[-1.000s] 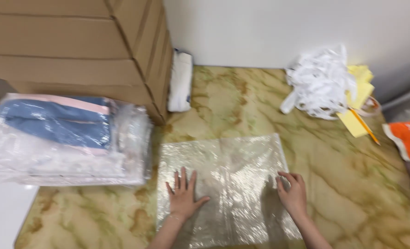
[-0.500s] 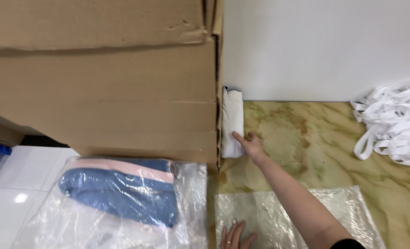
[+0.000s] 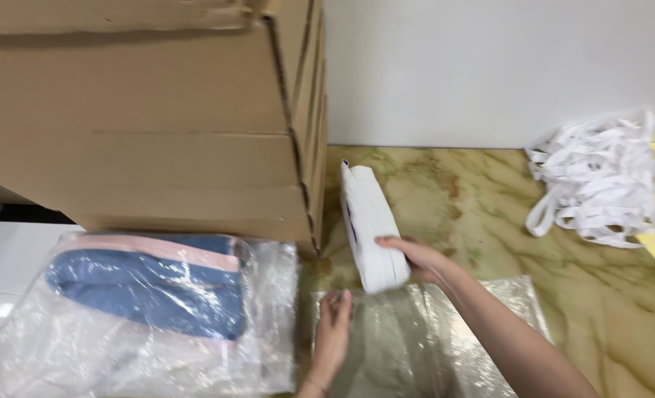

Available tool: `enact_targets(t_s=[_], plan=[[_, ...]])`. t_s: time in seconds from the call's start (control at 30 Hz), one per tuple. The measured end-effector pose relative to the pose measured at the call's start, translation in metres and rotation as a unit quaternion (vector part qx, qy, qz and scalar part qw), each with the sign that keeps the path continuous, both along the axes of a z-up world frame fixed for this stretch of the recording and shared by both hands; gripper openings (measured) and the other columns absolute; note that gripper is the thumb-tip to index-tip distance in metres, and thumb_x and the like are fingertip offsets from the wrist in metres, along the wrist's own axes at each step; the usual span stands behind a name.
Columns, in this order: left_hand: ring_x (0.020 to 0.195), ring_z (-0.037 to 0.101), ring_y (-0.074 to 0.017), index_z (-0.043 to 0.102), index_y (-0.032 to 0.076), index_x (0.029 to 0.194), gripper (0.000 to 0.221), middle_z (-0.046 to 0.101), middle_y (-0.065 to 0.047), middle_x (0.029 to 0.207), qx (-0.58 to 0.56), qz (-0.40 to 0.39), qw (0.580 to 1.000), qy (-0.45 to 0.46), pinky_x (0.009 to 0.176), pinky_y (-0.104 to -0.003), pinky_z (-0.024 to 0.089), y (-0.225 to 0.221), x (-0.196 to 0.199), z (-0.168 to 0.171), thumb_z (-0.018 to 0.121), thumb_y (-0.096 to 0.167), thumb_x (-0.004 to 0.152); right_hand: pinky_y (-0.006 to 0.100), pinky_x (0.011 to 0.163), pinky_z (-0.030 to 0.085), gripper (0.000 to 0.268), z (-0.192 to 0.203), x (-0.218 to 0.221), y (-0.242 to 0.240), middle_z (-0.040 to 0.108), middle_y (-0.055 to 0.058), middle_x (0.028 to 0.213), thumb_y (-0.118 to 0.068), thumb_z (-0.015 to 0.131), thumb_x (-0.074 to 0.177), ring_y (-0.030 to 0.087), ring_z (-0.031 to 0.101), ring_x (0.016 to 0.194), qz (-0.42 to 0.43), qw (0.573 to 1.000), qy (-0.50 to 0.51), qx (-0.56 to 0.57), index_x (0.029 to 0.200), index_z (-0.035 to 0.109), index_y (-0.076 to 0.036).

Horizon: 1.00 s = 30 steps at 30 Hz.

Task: Packing folded fabric items into clear plastic bags and sealing them.

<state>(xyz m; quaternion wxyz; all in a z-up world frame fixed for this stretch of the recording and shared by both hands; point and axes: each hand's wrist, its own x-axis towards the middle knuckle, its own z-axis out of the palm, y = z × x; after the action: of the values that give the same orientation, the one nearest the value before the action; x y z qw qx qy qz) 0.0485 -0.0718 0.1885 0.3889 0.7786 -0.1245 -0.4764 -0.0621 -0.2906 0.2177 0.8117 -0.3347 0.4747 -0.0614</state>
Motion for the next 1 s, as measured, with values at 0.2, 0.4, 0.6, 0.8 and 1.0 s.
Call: enact_targets(t_s=[0.2, 0.4, 0.6, 0.8, 1.0], plan=[[0.121, 0.069, -0.0229, 0.060, 0.006, 0.145, 0.067, 0.073, -0.013, 0.139, -0.182, 0.131, 0.918, 0.327, 0.107, -0.037, 0.055, -0.034, -0.095, 0.104, 0.062, 0.042, 0.088, 0.028, 0.083, 0.060, 0.064, 0.013, -0.185, 0.100, 0.085, 0.006, 0.113, -0.029, 0.093, 0.065, 0.017, 0.077, 0.099, 0.217, 0.957, 0.078, -0.179, 0.121, 0.081, -0.001], [0.082, 0.075, -0.0223, 0.074, 0.006, 0.123, 0.050, 0.082, -0.015, 0.104, -0.162, 0.132, 0.942, 0.262, 0.067, -0.034, 0.060, -0.033, -0.258, 0.066, 0.085, 0.022, 0.077, 0.039, 0.101, 0.061, 0.087, -0.060, -0.350, 0.178, 0.074, 0.015, 0.135, -0.013, 0.097, 0.070, 0.024, 0.072, 0.118, -0.020, 0.985, -0.074, -0.152, 0.145, 0.054, -0.001], [0.101, 0.079, -0.0192, 0.068, 0.009, 0.122, 0.056, 0.083, -0.009, 0.116, -0.123, 0.033, 0.952, 0.279, 0.082, -0.031, 0.064, -0.032, -0.402, 0.071, 0.088, 0.032, 0.074, 0.055, 0.087, 0.054, 0.075, -0.027, -0.446, 0.180, 0.067, 0.029, 0.138, -0.012, 0.063, 0.087, 0.043, 0.066, 0.104, -0.308, 0.944, 0.086, -0.078, 0.160, 0.047, -0.016], [0.092, 0.073, -0.0284, 0.072, 0.024, 0.087, 0.075, 0.073, -0.006, 0.087, -0.072, -0.436, 0.892, -0.099, 0.080, -0.044, 0.051, -0.074, -0.421, 0.111, 0.026, 0.083, 0.093, 0.053, 0.079, 0.057, 0.042, -0.046, -0.549, 0.174, 0.075, 0.027, 0.104, -0.016, 0.072, 0.085, 0.039, 0.069, 0.085, -0.387, 0.917, 0.063, -0.072, 0.121, 0.071, 0.005], [0.115, 0.071, -0.0278, 0.071, 0.014, 0.126, 0.057, 0.073, -0.007, 0.123, 0.153, -0.488, 0.782, -0.356, 0.087, -0.038, 0.056, -0.127, -0.424, -0.072, 0.052, 0.060, 0.099, 0.056, 0.090, 0.053, 0.054, -0.001, -0.573, 0.183, 0.071, 0.030, 0.116, -0.020, 0.069, 0.086, 0.045, 0.065, 0.100, -0.412, 0.897, 0.155, -0.028, 0.132, 0.065, 0.008]])
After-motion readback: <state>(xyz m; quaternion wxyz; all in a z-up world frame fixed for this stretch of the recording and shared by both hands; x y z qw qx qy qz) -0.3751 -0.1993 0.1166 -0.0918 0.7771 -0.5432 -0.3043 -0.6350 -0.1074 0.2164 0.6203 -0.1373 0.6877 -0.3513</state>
